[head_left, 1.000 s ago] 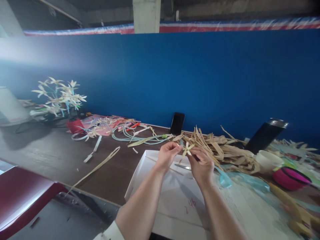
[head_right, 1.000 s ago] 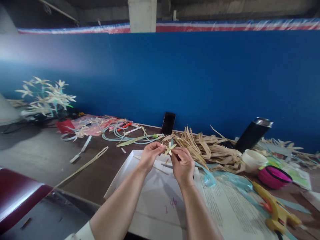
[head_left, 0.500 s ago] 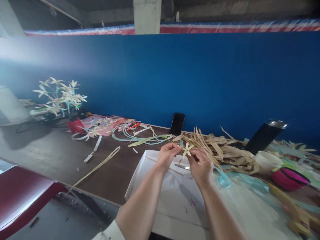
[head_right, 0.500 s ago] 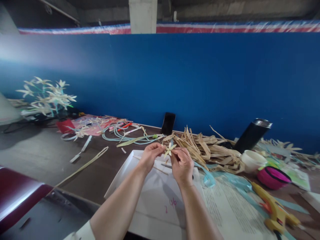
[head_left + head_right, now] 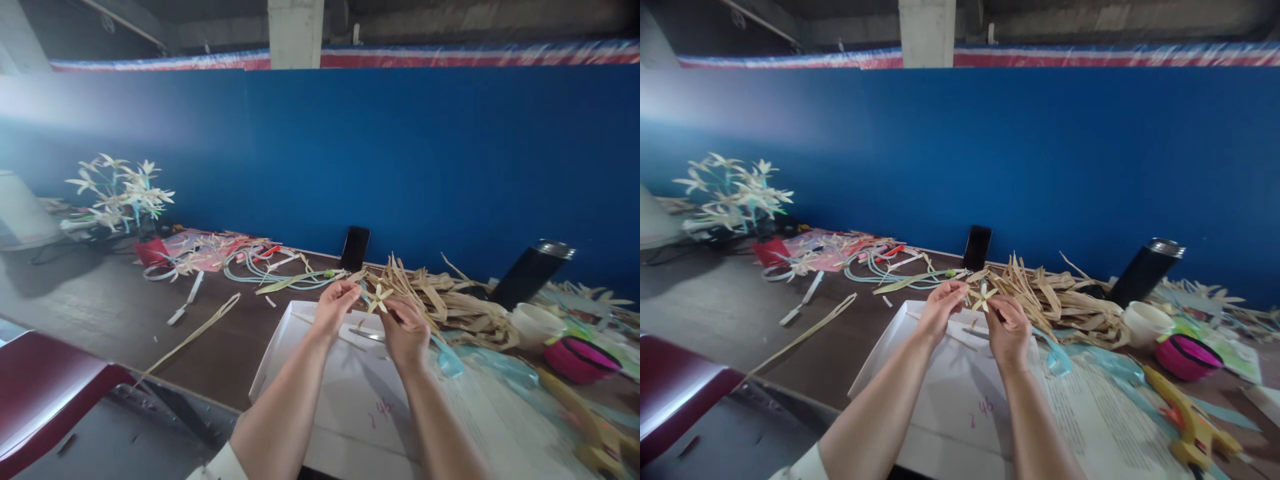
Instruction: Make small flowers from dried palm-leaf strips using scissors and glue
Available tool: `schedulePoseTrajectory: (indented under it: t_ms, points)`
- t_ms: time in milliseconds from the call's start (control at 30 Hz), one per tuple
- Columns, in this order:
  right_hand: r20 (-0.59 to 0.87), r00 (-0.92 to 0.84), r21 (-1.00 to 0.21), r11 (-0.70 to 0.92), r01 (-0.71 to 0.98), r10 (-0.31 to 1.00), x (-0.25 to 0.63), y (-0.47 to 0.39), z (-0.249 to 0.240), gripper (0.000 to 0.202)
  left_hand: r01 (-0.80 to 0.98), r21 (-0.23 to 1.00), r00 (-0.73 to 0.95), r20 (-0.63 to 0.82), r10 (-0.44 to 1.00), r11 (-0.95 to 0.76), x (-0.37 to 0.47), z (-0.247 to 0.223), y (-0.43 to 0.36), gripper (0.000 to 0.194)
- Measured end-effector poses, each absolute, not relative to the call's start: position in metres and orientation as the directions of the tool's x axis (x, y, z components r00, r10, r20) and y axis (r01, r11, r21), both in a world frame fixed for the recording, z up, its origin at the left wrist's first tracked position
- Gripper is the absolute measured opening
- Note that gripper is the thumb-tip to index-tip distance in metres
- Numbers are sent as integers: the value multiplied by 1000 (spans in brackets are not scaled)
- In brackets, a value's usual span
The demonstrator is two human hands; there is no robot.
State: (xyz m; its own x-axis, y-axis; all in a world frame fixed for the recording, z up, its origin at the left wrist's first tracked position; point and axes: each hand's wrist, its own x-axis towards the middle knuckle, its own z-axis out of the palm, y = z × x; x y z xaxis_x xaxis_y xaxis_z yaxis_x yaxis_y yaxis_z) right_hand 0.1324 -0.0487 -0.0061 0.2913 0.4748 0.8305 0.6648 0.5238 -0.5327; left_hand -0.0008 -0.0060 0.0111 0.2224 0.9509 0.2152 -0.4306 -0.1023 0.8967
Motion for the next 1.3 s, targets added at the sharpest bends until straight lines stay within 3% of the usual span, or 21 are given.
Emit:
schedulePoseTrajectory:
  t_ms: [200,400,700,867,967,1100,1300]
  points:
    - [877,204,-425,503,752,436,130,-54,0,8,-356,851,60,433,899,-386,-4,20,-15,21]
    - [884,165,-391,499,774,437,131,-54,-1,10,-110,778,214,627,749,-619,-7,26,-29,24]
    - [890,157,-371,478,796,429,131,-54,-3,10,-15,692,275,697,662,-722,-6,23,-30,27]
    - [856,238,-463,475,749,459,131,-51,-4,7,-66,710,283,687,670,-701,-7,24,-31,28]
    - [813,357,-562,463,686,459,134,-48,-4,5,-102,752,202,657,726,-652,-9,25,-30,33]
    - [694,475,-717,462,521,542,138,-46,-3,13,-158,809,65,581,811,-566,-10,23,-27,35]
    - [522,563,-845,476,243,641,135,-45,-3,29,-198,814,64,566,822,-546,-6,17,-22,32]
